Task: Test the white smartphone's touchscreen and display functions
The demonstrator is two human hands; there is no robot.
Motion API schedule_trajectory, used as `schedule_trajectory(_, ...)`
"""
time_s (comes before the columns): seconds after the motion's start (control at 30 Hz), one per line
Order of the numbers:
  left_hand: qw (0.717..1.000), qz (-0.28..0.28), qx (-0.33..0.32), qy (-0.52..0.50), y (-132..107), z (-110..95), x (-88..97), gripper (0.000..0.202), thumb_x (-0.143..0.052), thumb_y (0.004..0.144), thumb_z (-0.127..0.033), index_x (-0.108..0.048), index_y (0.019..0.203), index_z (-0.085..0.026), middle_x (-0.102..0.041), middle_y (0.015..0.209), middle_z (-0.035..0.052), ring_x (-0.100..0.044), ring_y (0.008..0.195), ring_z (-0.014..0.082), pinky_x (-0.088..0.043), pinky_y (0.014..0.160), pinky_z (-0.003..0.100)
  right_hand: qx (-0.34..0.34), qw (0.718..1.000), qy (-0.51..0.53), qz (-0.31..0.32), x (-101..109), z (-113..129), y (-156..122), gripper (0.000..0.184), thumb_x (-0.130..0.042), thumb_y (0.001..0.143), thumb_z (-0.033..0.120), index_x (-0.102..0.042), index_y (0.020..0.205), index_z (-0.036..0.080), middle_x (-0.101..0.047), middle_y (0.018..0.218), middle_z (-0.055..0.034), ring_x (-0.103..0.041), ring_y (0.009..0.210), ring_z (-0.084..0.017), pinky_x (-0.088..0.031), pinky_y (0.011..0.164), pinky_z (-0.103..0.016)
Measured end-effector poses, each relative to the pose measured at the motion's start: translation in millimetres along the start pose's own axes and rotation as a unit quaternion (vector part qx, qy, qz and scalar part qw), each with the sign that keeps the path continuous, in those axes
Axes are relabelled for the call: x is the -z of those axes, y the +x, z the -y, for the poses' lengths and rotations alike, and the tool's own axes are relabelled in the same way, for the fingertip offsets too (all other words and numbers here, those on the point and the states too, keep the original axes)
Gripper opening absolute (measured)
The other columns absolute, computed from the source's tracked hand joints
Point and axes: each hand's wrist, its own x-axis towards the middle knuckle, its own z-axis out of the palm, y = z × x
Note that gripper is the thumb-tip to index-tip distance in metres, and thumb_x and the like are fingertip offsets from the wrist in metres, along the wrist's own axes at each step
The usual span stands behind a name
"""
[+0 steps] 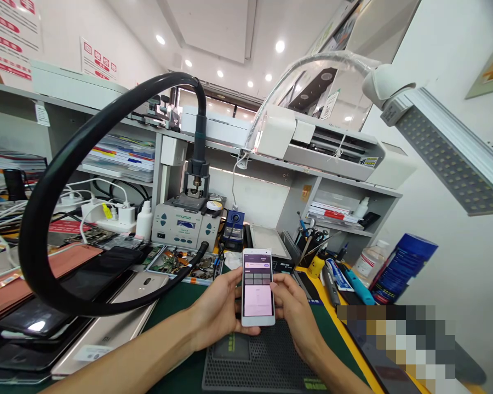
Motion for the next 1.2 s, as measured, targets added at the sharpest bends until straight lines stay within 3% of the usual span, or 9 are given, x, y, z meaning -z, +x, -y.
schedule_trajectory(0.17,1.000,-0.011,0.008,-0.004,-1.8,-2.3,-0.4,0.050,-0.047,0.086,-0.061,-0.063,0.116,-0.024,-0.056,0.107,0.0103,-0.059,0.097,0.0325,-0.050,0.074,0.045,0.012,0.999,0.015,0.027,1.5,2.7,-1.1,0.019,-0.057,0.087,0.039,-0.058,0.089,0.020,-0.062,0.086,-0.0036,-0.061,0.081,-0.021,-0.051,0.061,-0.030)
schedule_trajectory(0.27,1.000,-0.011,0.008,-0.009,-0.7,-4.1,1.3,0.050,-0.047,0.086,-0.062,-0.062,0.117,-0.024,-0.055,0.105,0.0102,-0.059,0.096,0.0315,-0.049,0.074,0.045,0.001,0.996,0.057,0.068,1.7,7.9,-2.2,0.018,-0.056,0.088,0.032,-0.060,0.100,0.021,-0.064,0.100,-0.0055,-0.061,0.089,-0.023,-0.053,0.068,-0.034)
schedule_trajectory(0.37,1.000,0.002,0.009,-0.014,0.8,-4.4,4.4,0.050,-0.048,0.086,-0.061,-0.061,0.117,-0.024,-0.056,0.104,0.0104,-0.058,0.095,0.0299,-0.050,0.072,0.044,-0.030,0.987,0.105,0.122,4.0,11.4,-2.0,0.029,-0.052,0.088,0.027,-0.059,0.116,0.022,-0.064,0.112,-0.0073,-0.061,0.092,-0.024,-0.052,0.072,-0.036)
schedule_trajectory(0.53,0.999,0.030,0.011,-0.009,1.9,-2.1,8.1,0.049,-0.049,0.086,-0.060,-0.061,0.117,-0.024,-0.057,0.097,0.0090,-0.059,0.088,0.0273,-0.050,0.069,0.043,-0.053,0.973,0.133,0.179,9.9,11.7,0.0,0.047,-0.050,0.081,0.016,-0.055,0.128,0.022,-0.065,0.114,-0.0077,-0.062,0.095,-0.024,-0.050,0.077,-0.037)
schedule_trajectory(0.8,0.998,0.060,0.014,-0.003,1.0,-1.9,6.3,0.049,-0.049,0.085,-0.060,-0.061,0.112,-0.020,-0.063,0.094,0.0098,-0.063,0.081,0.0267,-0.050,0.063,0.038,-0.059,0.976,0.079,0.196,6.0,18.8,-1.7,0.066,-0.054,0.061,0.006,-0.056,0.124,0.024,-0.066,0.117,-0.0058,-0.062,0.100,-0.025,-0.051,0.076,-0.034)
schedule_trajectory(1.2,0.998,0.059,0.003,-0.017,-1.4,-1.7,6.9,0.065,-0.042,0.082,-0.072,-0.056,0.121,-0.022,-0.063,0.099,0.0119,-0.063,0.084,0.0311,-0.050,0.060,0.039,-0.045,0.979,0.051,0.190,5.6,12.4,0.1,0.061,-0.056,0.069,0.006,-0.055,0.126,0.025,-0.067,0.117,-0.0061,-0.064,0.100,-0.025,-0.051,0.081,-0.037)
